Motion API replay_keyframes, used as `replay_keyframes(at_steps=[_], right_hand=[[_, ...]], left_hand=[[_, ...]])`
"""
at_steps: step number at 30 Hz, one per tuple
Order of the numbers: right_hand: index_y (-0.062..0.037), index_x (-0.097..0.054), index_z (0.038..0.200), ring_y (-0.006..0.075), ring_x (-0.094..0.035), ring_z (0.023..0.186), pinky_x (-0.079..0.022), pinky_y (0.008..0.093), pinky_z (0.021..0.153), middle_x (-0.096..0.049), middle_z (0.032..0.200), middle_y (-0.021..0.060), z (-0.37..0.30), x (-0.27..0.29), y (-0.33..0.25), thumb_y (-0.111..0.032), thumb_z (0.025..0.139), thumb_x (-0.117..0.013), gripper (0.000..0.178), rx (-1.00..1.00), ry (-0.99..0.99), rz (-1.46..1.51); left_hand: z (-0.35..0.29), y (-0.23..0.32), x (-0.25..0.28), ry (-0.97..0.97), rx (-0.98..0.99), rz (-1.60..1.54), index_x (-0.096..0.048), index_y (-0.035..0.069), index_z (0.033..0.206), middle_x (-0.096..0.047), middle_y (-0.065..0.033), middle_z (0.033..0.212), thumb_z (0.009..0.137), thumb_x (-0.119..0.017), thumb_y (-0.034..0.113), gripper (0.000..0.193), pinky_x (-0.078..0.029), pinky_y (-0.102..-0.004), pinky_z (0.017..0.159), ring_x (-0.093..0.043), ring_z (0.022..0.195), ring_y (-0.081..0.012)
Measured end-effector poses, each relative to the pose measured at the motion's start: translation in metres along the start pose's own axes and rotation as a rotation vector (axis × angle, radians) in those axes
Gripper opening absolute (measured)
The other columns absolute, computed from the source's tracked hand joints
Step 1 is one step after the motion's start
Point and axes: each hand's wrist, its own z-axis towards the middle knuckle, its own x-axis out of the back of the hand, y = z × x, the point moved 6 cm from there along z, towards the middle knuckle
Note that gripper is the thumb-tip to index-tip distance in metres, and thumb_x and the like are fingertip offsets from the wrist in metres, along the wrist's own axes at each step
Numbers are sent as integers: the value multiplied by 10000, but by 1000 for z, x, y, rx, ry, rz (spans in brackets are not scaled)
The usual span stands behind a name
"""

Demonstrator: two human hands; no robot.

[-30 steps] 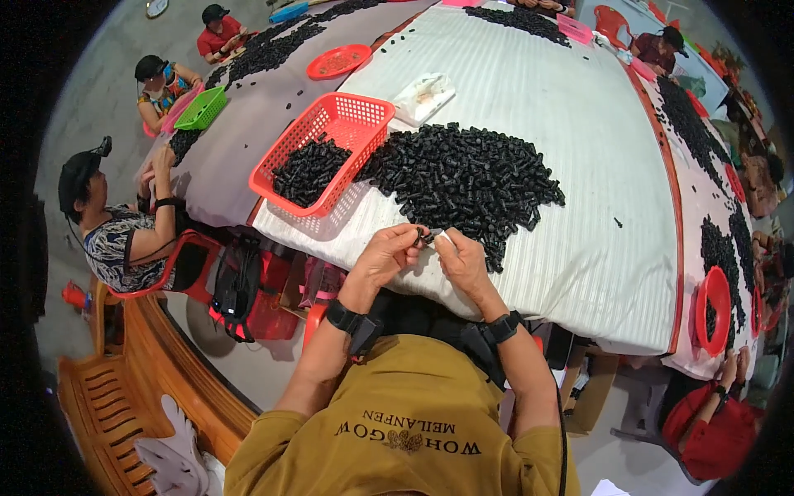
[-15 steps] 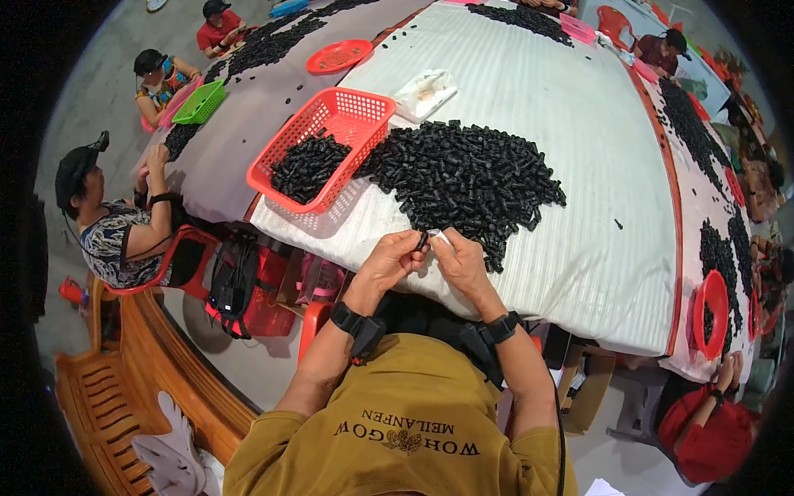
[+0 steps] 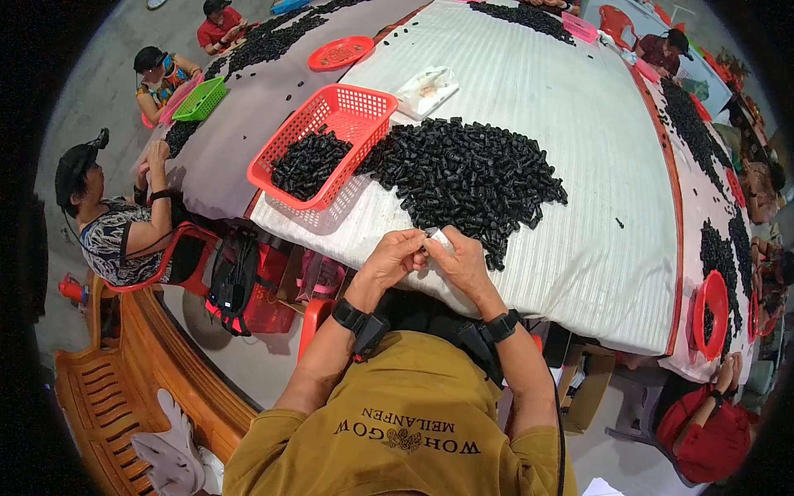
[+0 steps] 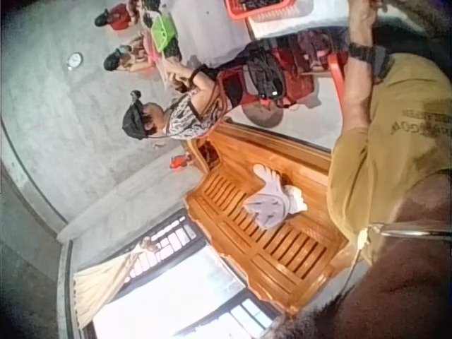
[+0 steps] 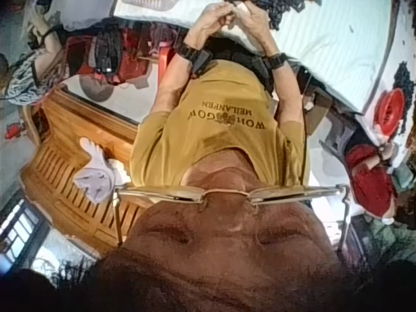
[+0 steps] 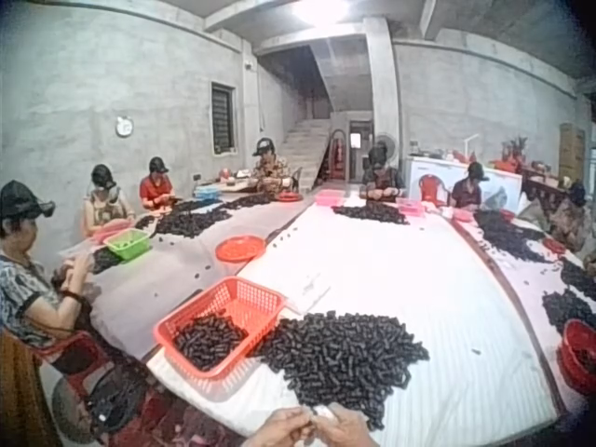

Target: Sorting and inspecting small black shoe components at a production table.

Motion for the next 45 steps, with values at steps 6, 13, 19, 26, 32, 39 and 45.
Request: replay_keyframes(at_steps=[6, 13, 19, 26, 32, 39, 45], right_hand=[[-13, -557, 760, 101, -555, 574, -435, 263, 528, -610, 648, 79, 0, 2, -3, -252, 828, -618, 256, -41, 1, 42], [-14, -563, 755, 97, -551, 566, -430, 260, 517, -610, 643, 75, -1, 1, -5, -255, 837, -606, 258, 2, 86, 68], [-14, -566, 763, 116, -510, 514, -409, 277, 487, -562, 582, 87, -1, 3, 1, -269, 874, -541, 279, -47, 77, 21], [-14, -561, 760, 181, -487, 461, -397, 300, 466, -517, 547, 116, -1, 0, -1, -250, 877, -522, 266, 27, 25, -14], [-15, -547, 737, 213, -536, 475, -407, 313, 469, -531, 564, 150, 0, -2, -8, -255, 874, -530, 277, -17, -17, -44], [-16, -551, 733, 258, -557, 489, -413, 323, 471, -543, 578, 165, 0, -1, -6, -260, 873, -533, 282, -2, -31, -99], [-16, -548, 732, 274, -547, 489, -409, 328, 470, -533, 574, 170, 0, -2, -7, -259, 874, -527, 283, -4, -34, -96]], left_hand=[[-2, 5, -5, -44, 20, -9, -579, 22, 883, -528, -10, 705, 885, -569, 217, 195, -428, -209, 533, -488, 576, -73], [-1, 7, -8, -89, 23, -46, -566, 21, 878, -529, -16, 727, 897, -548, 209, 189, -406, -209, 533, -474, 580, -76], [-1, 5, -4, -137, 36, -113, -559, 5, 920, -548, -32, 767, 894, -549, 213, 210, -407, -207, 540, -480, 613, -76], [1, 5, -2, -135, 18, -192, -553, 0, 903, -553, -54, 790, 895, -544, 179, 179, -420, -214, 555, -498, 646, -102], [1, 4, 1, -124, 3, -212, -563, 13, 913, -567, -61, 790, 887, -558, 181, 170, -413, -221, 554, -503, 660, -107], [2, 3, 0, -115, 4, -210, -563, 28, 892, -565, -54, 767, 884, -564, 179, 152, -405, -220, 541, -500, 647, -107], [1, 4, -1, -116, -5, -192, -547, 24, 871, -546, -44, 764, 895, -547, 177, 155, -414, -220, 538, -489, 629, -90]])
